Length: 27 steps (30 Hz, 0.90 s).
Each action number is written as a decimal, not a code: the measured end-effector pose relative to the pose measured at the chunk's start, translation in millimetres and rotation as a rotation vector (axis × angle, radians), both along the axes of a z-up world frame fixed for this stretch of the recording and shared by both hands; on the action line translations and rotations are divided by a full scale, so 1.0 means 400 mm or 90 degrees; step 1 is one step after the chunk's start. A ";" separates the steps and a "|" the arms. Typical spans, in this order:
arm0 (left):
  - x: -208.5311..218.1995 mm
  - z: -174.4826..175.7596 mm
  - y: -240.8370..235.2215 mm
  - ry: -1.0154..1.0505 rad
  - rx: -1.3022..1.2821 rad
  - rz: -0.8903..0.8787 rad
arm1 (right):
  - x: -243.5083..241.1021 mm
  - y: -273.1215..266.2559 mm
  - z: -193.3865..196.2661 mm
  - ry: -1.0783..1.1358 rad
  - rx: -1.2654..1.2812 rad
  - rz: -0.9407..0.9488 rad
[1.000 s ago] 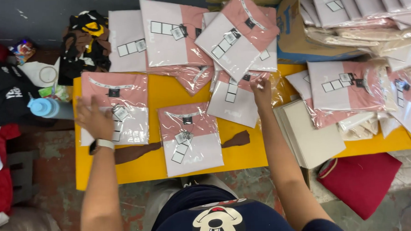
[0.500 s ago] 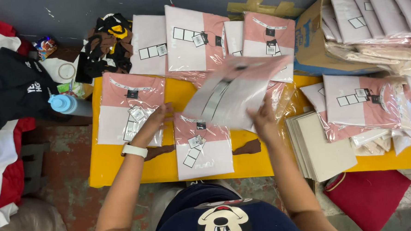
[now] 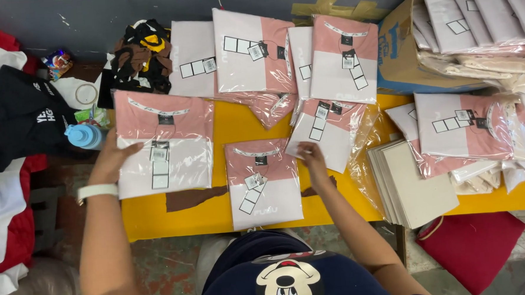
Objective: Organizing and stacking folded shirts in plastic packaging on a work table.
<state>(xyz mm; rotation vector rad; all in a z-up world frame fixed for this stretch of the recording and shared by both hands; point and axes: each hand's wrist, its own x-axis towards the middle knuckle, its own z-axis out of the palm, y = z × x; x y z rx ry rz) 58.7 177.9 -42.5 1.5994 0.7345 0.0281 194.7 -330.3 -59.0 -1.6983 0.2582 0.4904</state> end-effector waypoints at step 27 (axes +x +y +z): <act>0.416 -0.075 -0.948 0.083 0.195 -0.411 | 0.052 -0.351 0.048 -0.121 -0.222 -0.062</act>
